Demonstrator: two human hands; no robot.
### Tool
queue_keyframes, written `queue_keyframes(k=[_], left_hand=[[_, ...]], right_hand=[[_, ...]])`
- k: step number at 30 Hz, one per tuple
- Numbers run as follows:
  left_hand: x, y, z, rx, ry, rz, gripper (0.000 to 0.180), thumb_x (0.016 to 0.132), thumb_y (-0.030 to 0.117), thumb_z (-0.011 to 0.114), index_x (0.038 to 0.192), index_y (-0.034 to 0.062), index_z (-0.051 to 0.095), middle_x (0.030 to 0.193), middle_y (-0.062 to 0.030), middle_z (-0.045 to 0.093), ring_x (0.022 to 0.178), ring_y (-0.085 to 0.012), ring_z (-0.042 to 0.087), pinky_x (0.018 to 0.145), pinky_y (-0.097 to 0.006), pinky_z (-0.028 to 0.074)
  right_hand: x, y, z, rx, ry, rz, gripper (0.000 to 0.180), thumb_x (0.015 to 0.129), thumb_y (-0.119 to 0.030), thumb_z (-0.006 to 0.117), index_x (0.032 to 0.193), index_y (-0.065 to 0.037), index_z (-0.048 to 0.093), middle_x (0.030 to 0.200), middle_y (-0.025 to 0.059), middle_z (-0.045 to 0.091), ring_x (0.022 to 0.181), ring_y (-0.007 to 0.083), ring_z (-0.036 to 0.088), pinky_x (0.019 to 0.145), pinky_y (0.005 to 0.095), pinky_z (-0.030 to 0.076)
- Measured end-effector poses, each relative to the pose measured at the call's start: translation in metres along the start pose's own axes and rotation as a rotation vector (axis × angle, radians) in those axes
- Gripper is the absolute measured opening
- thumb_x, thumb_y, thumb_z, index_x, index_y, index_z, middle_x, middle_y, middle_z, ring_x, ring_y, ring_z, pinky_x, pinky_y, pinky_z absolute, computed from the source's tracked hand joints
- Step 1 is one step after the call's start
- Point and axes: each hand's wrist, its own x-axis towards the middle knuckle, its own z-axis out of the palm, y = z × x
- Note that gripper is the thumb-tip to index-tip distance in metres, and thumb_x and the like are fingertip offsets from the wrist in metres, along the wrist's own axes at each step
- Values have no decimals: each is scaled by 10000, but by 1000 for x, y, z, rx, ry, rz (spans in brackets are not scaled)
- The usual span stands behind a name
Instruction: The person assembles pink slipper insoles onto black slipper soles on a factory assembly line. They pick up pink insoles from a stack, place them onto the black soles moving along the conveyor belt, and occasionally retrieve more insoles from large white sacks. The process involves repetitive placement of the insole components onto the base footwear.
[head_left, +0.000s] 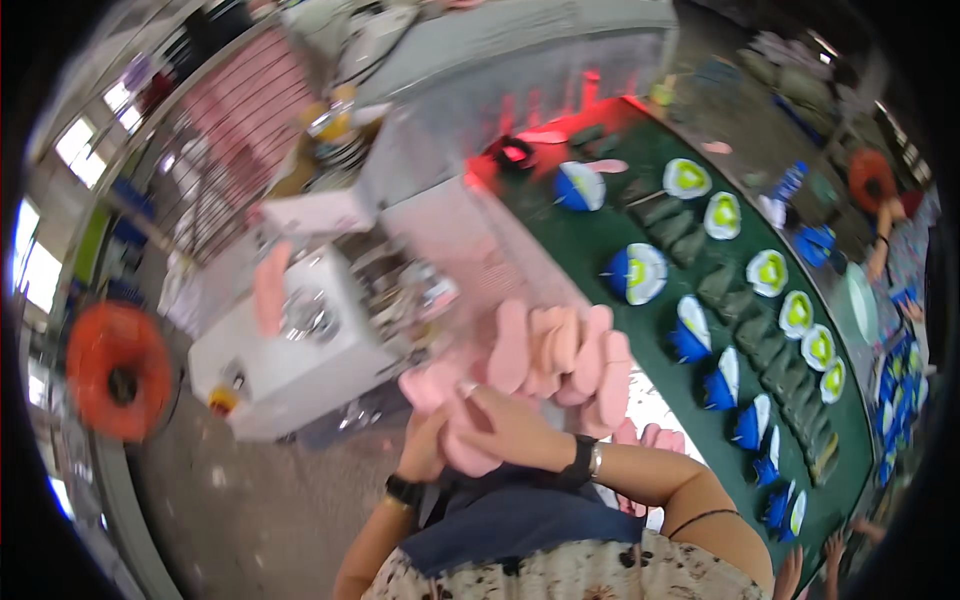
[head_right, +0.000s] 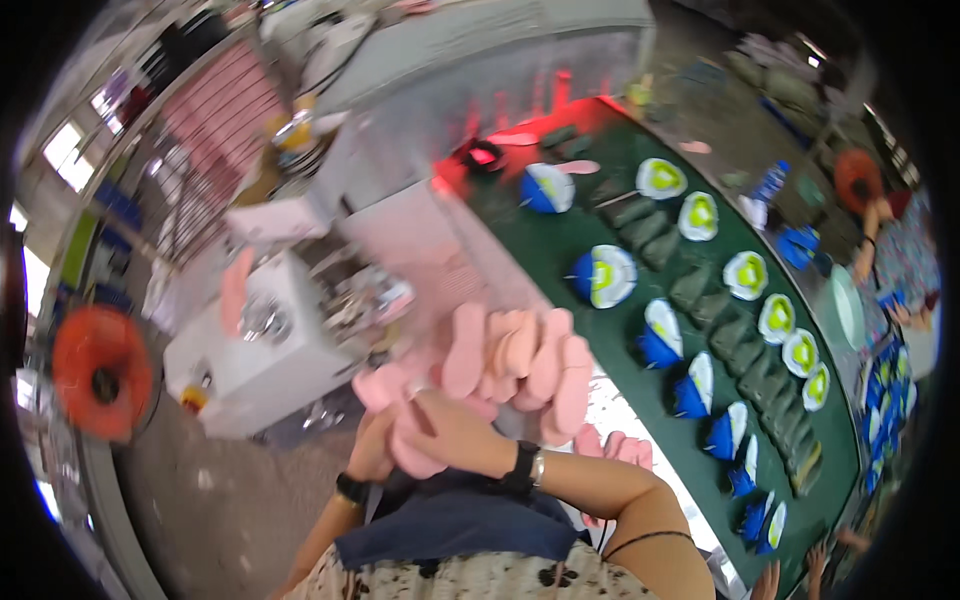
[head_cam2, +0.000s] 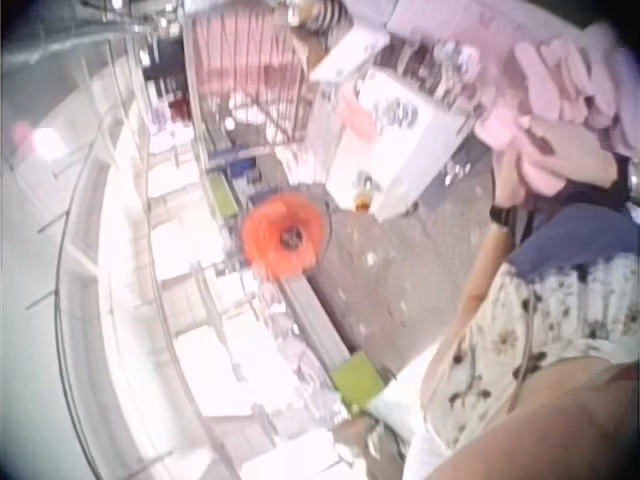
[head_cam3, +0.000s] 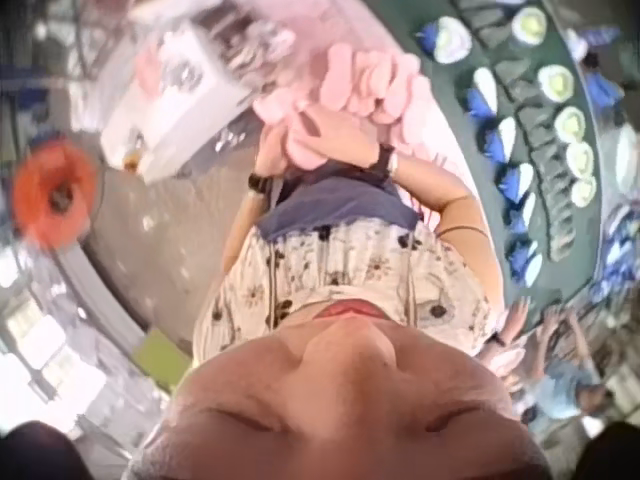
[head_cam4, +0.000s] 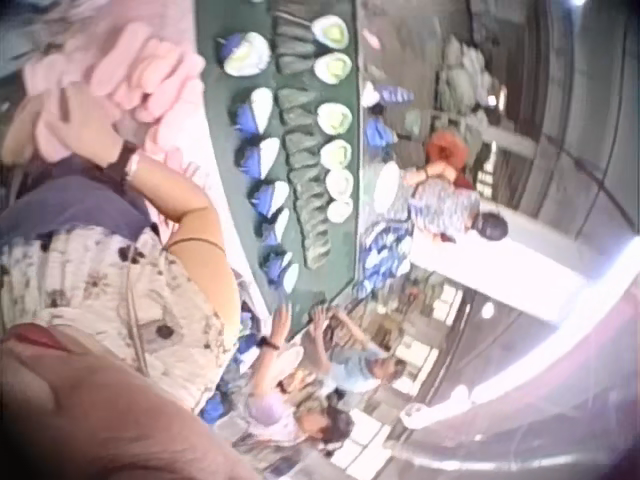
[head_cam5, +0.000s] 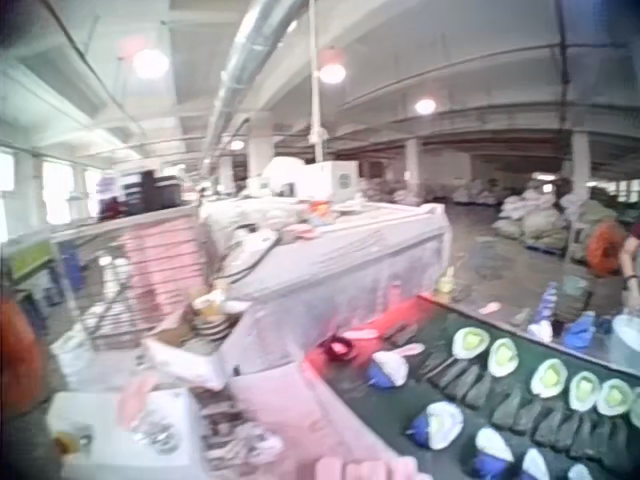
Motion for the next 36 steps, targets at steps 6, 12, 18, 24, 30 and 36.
queue_keyframes(k=[6, 12, 18, 24, 30, 36], left_hand=[[-43, 17, -9, 13, -101, 93, 444, 920, 87, 578, 1315, -16, 404, 1215, -109, 569, 1094, -206, 582, 935, -333, 484], [-56, 17, -15, 95, -25, 134, 452, 906, 90, 600, 1304, -17, 415, 1201, -109, 579, 1071, -204, 595, 912, -347, 498], [-59, 18, -24, 15, -104, 73, 450, 892, 113, 633, 1284, -10, 448, 1181, -94, 584, 1052, -192, 599, 906, -344, 498], [-59, 16, -21, 99, -63, 88, 445, 891, 123, 637, 1277, -3, 454, 1178, -91, 584, 1040, -186, 603, 886, -341, 507], [-58, 15, -36, 64, -50, -38, 402, 895, 141, 621, 1247, 7, 482, 1129, -84, 600, 1011, -174, 610, 864, -334, 514], [-62, -3, -59, -25, -104, -192, 388, 915, 193, 585, 1247, 15, 491, 1095, -74, 612, 1002, -176, 610, 864, -352, 515]], right_hand=[[-12, 0, 42, 385, -40, 106, 577, 851, -267, 660, 1282, 68, 473, 1074, 196, 639, 915, 253, 658, 804, 318, 518], [-17, -14, 41, 275, -192, 100, 686, 844, -296, 685, 1364, 52, 406, 1155, 173, 611, 898, 202, 642, 797, 294, 514], [-15, 3, 37, 547, -298, 169, 635, 865, -250, 665, 1363, 48, 406, 1190, 160, 585, 955, 185, 624, 837, 295, 508], [-18, 8, 47, 381, -328, 92, 562, 927, -266, 602, 1392, -19, 406, 1185, 97, 574, 1043, 149, 569, 912, 278, 466], [-17, 50, 43, 370, -118, 217, 343, 936, -289, 522, 1058, 20, 610, 809, 92, 659, 728, 171, 614, 631, 314, 483], [51, 69, 0, 54, 207, 257, 268, 899, -254, 541, 909, -1, 628, 809, 114, 645, 703, 209, 613, 624, 346, 473]])
